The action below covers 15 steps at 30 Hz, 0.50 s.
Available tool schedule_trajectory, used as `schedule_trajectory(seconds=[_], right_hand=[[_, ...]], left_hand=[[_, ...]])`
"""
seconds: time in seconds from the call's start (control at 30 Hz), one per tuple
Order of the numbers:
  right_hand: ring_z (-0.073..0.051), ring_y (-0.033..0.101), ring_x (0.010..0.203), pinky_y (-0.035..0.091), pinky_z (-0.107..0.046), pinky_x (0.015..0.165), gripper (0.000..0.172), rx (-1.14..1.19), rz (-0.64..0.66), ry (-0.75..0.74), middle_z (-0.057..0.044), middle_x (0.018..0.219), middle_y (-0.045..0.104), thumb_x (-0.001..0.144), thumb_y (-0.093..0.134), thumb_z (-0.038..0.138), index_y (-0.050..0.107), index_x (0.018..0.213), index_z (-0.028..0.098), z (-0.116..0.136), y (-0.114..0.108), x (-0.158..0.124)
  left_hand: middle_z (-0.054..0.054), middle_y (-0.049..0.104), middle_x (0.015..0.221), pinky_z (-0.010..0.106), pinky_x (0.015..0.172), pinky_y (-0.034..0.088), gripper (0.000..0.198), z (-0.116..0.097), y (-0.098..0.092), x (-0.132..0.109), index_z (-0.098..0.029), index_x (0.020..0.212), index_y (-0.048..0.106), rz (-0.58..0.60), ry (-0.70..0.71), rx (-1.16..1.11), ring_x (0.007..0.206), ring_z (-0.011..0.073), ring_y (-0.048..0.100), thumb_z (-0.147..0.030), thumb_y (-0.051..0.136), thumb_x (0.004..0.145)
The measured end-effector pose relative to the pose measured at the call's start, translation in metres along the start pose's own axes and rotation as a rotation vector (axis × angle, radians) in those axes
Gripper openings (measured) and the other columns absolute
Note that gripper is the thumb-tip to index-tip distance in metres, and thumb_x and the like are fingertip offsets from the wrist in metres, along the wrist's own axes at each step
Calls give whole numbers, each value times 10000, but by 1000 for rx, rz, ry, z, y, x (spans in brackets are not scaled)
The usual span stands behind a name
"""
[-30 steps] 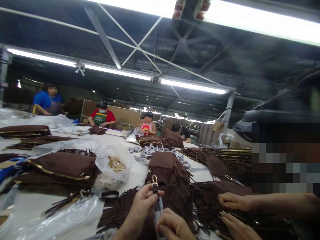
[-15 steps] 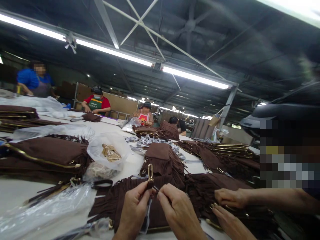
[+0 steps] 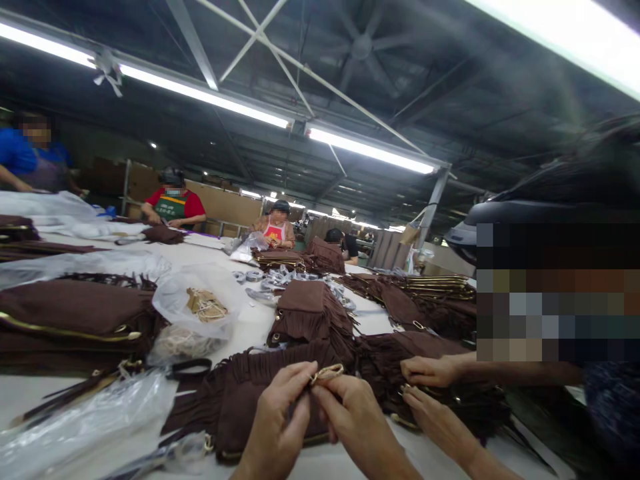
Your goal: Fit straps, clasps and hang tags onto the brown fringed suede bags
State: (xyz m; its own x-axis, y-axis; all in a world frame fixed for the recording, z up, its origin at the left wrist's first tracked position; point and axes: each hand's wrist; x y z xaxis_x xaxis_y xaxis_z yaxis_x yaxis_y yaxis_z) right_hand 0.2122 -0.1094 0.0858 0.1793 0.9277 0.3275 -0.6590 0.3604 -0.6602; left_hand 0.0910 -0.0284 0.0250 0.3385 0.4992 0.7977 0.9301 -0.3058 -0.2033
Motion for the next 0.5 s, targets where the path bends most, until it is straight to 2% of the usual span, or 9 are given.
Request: schedule_trajectory(seconds=[0.13,0.2,0.27,0.33,0.4,0.43,0.5], right_hand=[[-104,465,393,348,-213,454,397,64,9,-9,46,467,484,924,431,368,512,572,202,-5,3,-10],[-104,464,399,350,-214,463,426,73,3,-11,49,439,467,938,422,363,521,557,199,-9,3,-15],[-114,493,443,363,-216,474,372,128,-19,6,39,478,509,915,481,372,590,611,187,-13,-1,-20],[-140,561,562,414,-225,525,251,242,-49,30,2,645,625,858,586,401,684,839,171,-17,-11,-25],[-183,622,767,483,-263,658,382,356,-92,30,-56,916,693,842,617,432,656,1120,174,-16,-28,-28],[-202,626,882,496,-291,748,404,385,-121,7,-77,1040,684,864,591,442,639,1171,184,-13,-37,-28],[-225,583,1071,456,-341,921,325,354,-213,-92,-84,1183,638,906,543,433,683,1090,205,-5,-55,-26]], left_hand=[[84,703,1026,267,859,537,272,-18,3,5,-203,951,756,24,-137,-83,965,188,671,-249,488,936],[66,689,893,254,766,530,281,-23,7,8,-189,828,743,16,-134,-72,854,174,663,-250,490,934],[49,663,806,240,695,505,287,-28,9,12,-174,721,697,15,-115,-44,767,156,640,-207,489,917],[39,645,780,234,669,482,274,-36,10,21,-168,665,654,28,-75,-8,733,144,620,-171,499,891],[38,640,805,234,687,474,256,-48,10,36,-165,656,642,83,-12,17,761,142,615,-163,516,879],[40,640,826,236,703,474,247,-55,10,46,-164,662,643,118,28,20,786,143,615,-167,525,879],[39,636,856,239,739,473,256,-72,14,69,-162,658,638,137,96,13,825,140,610,-172,526,888]])
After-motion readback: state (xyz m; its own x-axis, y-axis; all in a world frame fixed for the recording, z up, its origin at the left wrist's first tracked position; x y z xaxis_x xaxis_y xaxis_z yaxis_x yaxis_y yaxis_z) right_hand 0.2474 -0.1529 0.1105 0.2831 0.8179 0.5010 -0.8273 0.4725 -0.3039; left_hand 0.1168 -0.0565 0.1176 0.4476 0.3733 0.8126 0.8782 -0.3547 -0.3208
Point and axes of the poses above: each hand's wrist, its own x-axis towards the middle knuckle, its own y-axis out of the palm, z = x × y
